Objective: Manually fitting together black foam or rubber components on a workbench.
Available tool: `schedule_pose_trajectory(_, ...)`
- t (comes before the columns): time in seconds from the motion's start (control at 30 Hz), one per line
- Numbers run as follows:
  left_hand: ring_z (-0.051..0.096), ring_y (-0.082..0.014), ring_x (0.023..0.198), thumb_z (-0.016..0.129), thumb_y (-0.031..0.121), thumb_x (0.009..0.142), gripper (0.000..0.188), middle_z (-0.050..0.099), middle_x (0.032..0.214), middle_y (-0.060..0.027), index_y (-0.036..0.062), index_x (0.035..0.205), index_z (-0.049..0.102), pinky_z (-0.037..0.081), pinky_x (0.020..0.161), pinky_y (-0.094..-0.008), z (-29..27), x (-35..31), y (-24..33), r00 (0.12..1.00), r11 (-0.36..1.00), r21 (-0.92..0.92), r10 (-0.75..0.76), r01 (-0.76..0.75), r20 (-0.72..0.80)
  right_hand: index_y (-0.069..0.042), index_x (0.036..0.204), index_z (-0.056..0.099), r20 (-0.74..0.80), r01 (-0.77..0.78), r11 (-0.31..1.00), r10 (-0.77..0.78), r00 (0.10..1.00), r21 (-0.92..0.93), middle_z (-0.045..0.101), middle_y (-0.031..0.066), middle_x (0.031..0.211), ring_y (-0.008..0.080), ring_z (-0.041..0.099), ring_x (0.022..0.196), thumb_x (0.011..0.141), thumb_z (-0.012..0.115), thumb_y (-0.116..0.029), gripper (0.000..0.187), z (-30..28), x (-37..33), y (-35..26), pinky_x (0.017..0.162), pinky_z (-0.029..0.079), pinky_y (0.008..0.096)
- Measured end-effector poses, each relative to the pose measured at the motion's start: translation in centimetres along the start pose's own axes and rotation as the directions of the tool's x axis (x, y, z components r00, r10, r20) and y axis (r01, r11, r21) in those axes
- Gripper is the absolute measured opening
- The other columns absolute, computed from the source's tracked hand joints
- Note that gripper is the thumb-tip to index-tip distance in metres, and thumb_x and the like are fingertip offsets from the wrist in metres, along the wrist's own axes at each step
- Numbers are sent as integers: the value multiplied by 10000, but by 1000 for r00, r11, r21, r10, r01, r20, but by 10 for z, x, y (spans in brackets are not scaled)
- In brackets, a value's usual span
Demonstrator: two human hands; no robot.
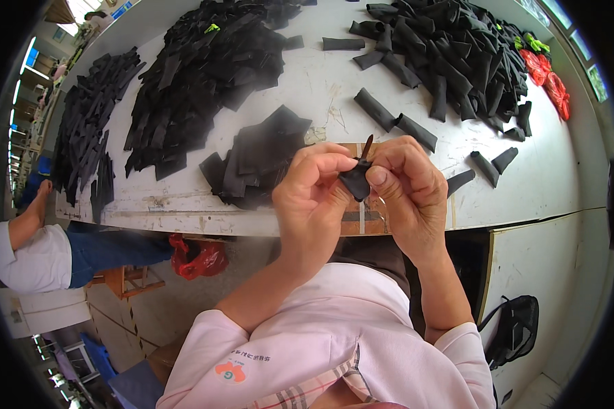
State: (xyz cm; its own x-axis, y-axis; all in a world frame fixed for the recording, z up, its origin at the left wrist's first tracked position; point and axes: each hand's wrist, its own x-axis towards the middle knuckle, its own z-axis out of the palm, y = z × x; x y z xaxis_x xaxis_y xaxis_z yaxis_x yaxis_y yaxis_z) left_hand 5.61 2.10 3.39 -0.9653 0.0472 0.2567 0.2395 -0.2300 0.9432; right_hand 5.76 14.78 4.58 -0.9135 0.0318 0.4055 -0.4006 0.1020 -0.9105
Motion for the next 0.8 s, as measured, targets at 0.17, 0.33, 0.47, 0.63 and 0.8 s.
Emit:
schedule_pose_trajectory(0.17, 361, -10, 399, 536, -19, 796, 115, 578, 797, -109, 0, 900, 492, 253, 338, -142, -1, 30, 18, 949, 754, -577, -238, 314, 205, 4, 729, 530, 167, -313, 937, 288, 943, 157, 467, -20, 616, 57, 407, 570, 829, 571, -162, 198, -14, 31, -28, 500, 337, 202)
schedule_pose_trajectory(0.33, 366, -19, 397, 485, -14, 808, 249, 575, 827, -99, -13, 1056, 462, 265, 334, -153, -7, 41, 18, 798, 242, -761, -164, 603, 580, -15, 731, 563, 384, -487, 796, 350, 854, 358, 455, -48, 591, 16, 347, 514, 852, 548, -244, 260, -21, 47, -20, 439, 268, 178)
schedule_pose_trajectory(0.47, 379, -25, 410, 464, 23, 822, 316, 582, 831, -84, -15, 1136, 460, 267, 333, -165, -18, 53, 3, 696, 39, -697, -106, 716, 710, -49, 754, 538, 343, -455, 855, 362, 867, 248, 406, -62, 619, 11, 318, 521, 848, 548, -249, 221, -21, 47, -4, 442, 243, 146)
schedule_pose_trajectory(0.63, 363, -17, 396, 483, 60, 830, 273, 596, 811, -89, 0, 1096, 474, 259, 324, -172, -31, 32, -58, 639, 85, -686, -461, 722, 615, -31, 803, 559, 479, -760, 403, 601, 640, 510, 441, -40, 650, 23, 354, 571, 852, 540, -213, 190, -21, 11, 75, 456, 289, 154)
schedule_pose_trajectory(0.8, 440, -24, 521, 591, 57, 763, 362, 581, 787, -57, -12, 1097, 467, 295, 422, -143, -10, 27, -41, 928, 900, -230, -355, 371, 110, -57, 706, 514, 445, -697, 571, 536, 717, 435, 419, -26, 609, 46, 359, 560, 862, 524, -249, 248, -21, 20, 79, 464, 280, 194)
